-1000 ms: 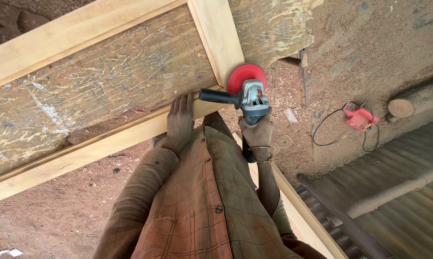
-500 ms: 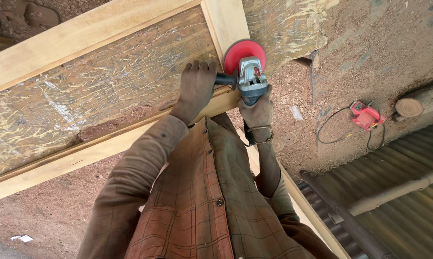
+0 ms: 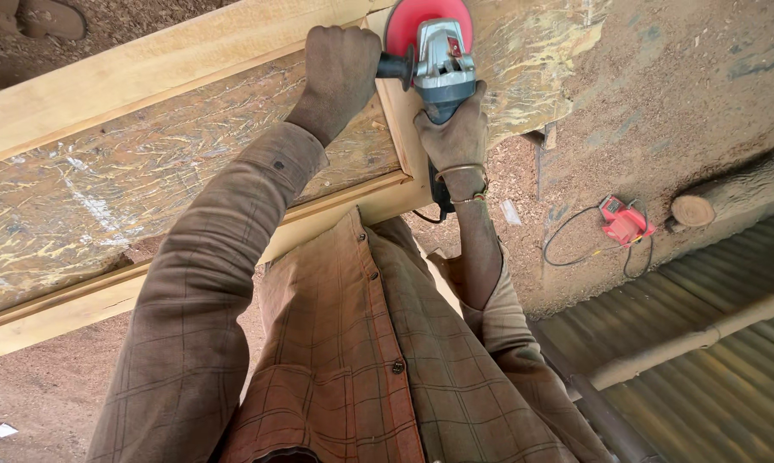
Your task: The person uses an orbital sander to smooth the surface of a wooden frame resting on a workbench. They move the sander along the edges and flat surfaces of the frame, occasionally repositioning their hands to maintain control.
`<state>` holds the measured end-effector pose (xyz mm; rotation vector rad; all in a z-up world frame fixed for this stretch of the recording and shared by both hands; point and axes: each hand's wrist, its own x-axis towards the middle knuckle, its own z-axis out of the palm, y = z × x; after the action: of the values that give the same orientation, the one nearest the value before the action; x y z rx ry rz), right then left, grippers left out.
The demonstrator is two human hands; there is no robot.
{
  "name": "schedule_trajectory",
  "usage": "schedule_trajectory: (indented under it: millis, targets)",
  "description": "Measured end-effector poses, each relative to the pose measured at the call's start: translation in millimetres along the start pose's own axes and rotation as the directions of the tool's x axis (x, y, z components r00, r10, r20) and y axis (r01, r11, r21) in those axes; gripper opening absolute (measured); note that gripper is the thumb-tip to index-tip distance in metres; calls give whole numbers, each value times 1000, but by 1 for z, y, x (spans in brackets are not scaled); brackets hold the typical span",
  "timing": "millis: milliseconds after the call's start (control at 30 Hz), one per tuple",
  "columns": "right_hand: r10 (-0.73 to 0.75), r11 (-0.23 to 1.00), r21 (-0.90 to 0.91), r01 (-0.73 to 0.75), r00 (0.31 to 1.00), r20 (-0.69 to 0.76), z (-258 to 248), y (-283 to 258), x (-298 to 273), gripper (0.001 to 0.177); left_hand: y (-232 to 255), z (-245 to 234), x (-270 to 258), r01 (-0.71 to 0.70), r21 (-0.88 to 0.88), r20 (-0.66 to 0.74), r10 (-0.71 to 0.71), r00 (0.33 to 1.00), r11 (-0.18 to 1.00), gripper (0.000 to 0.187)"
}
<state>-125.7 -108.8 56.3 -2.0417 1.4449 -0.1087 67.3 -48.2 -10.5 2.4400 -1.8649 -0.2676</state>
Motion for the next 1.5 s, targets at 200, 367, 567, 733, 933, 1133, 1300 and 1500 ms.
schedule_trajectory:
  millis: [200, 367, 567, 733, 933, 1133, 1300, 1500]
  targets:
    - [-55, 997, 66, 48, 994, 97, 10, -16, 23, 70, -30, -5, 0, -9, 74, -7, 9, 1000, 997, 17]
    - [-20, 1000, 10, 19, 991, 130, 7, -10, 9, 73, -28, -1, -18, -35, 40, -18, 36, 999, 999, 22]
    - [149, 986, -89, -139, 983, 111, -18, 31, -54, 69, 32, 12, -51, -123, -35, 236, 128, 963, 992, 20]
    - [335, 941, 24, -336, 941, 40, -27, 76, -148, 66, 106, 22, -106, -252, -202, 57, 268, 962, 946, 16]
    - [328, 938, 162, -307, 936, -126, 3, 119, -221, 66, 156, 42, -143, -386, -230, 199, 432, 880, 893, 6]
    - [370, 922, 161, -353, 924, -92, 24, 100, -195, 80, 115, 26, -130, -338, -84, 274, 348, 897, 937, 5]
    - [276, 959, 70, -275, 961, -6, 16, 55, -133, 71, 63, 8, -94, -187, -85, 208, 201, 957, 979, 4]
    - [225, 974, -7, -225, 974, 27, 12, 5, -68, 77, 13, -4, -46, -134, -5, -48, 133, 990, 991, 12]
